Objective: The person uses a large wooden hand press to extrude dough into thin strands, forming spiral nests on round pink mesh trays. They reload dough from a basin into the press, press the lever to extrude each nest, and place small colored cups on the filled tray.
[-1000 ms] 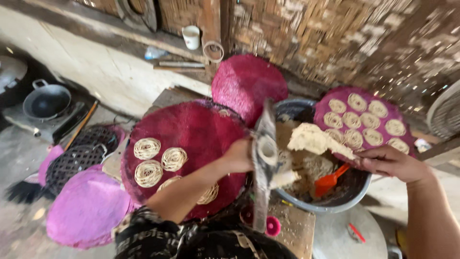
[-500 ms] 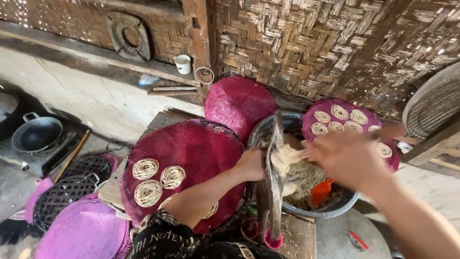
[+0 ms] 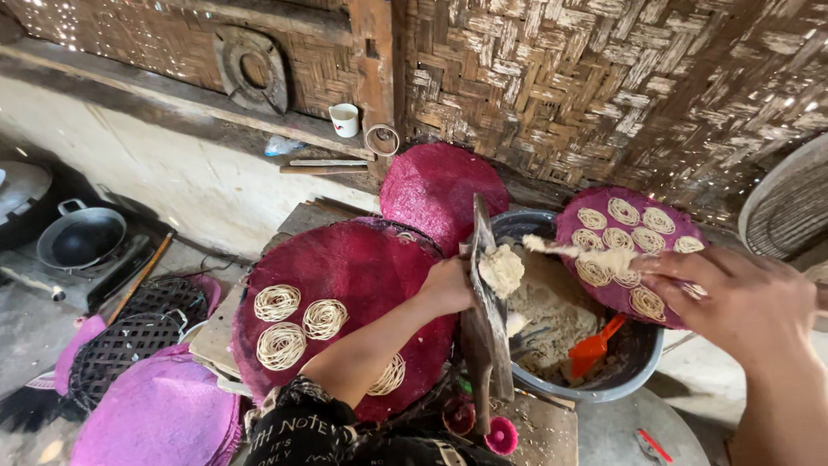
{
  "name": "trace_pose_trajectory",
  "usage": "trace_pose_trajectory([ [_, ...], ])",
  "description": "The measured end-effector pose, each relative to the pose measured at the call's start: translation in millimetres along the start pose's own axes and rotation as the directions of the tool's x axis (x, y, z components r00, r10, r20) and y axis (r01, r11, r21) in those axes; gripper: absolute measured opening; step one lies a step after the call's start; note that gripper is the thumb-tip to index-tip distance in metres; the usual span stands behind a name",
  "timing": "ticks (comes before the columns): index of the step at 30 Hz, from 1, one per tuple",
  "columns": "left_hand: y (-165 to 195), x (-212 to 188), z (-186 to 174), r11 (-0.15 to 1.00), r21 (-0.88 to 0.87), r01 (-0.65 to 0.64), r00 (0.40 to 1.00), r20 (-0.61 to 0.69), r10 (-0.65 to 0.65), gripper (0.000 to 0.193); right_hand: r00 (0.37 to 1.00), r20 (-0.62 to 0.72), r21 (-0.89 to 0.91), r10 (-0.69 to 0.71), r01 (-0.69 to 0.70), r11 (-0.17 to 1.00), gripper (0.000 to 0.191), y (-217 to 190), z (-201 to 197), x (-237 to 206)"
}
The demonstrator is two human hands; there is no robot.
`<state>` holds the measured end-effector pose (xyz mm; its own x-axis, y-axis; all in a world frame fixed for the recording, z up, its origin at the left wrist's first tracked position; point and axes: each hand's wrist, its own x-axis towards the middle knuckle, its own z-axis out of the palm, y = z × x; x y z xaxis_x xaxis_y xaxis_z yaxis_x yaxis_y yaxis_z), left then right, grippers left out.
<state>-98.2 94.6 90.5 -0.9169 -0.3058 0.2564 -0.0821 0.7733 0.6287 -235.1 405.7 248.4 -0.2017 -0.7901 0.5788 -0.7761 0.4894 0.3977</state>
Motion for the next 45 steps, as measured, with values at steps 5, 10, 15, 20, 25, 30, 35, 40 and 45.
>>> trace_pose_trajectory([
  [5, 15, -6, 9, 0.992, 0.042, 0.117, 0.988, 0.101, -0.121, 0.046, 0.989, 0.03, 0.132, -0.144, 0.139, 0.981, 0.016, -23, 7, 12],
  [10, 29, -2, 18, 0.974, 0.097, 0.204, 0.936, 0.272, -0.223, 0.039, 0.906, 0.191, 0.014, -0.377, 0.382, 0.924, 0.026, -77, 18, 19],
  [15, 4, 3, -5, 0.986, 0.024, 0.164, 0.954, 0.252, -0.165, 0.05, 0.98, -0.055, 0.21, -0.193, 0.201, 0.957, 0.024, -47, 13, -4],
  [20, -15, 0, -16, 0.938, -0.323, -0.128, 0.985, 0.073, 0.159, 0.047, 0.984, -0.128, 0.237, 0.125, -0.092, 0.967, 0.019, -23, 41, -22],
  [25, -15, 4, -16, 0.588, -0.808, 0.048, 0.996, 0.086, 0.037, 0.051, 0.991, -0.072, 0.423, 0.112, -0.072, 0.903, 0.031, -26, 78, -33],
  [30, -12, 3, -18, 0.941, -0.332, -0.071, 0.997, -0.021, 0.068, 0.047, 0.998, 0.018, 0.38, 0.058, -0.06, 0.923, 0.033, -14, 48, -21],
  [35, 4, -3, -4, 0.989, 0.067, -0.131, 0.988, 0.089, 0.125, 0.042, 0.938, 0.34, 0.232, -0.067, -0.015, 0.973, 0.035, -20, -6, 24],
  [40, 13, -6, 8, 0.994, 0.003, -0.105, 0.994, 0.033, 0.105, 0.042, 0.674, 0.725, 0.148, -0.14, 0.047, 0.988, 0.041, -58, -8, 59],
  [45, 10, -5, 10, 0.991, 0.071, -0.116, 0.993, 0.045, 0.113, 0.04, 0.759, 0.553, 0.126, -0.343, 0.331, 0.935, 0.034, -89, 20, 48],
])
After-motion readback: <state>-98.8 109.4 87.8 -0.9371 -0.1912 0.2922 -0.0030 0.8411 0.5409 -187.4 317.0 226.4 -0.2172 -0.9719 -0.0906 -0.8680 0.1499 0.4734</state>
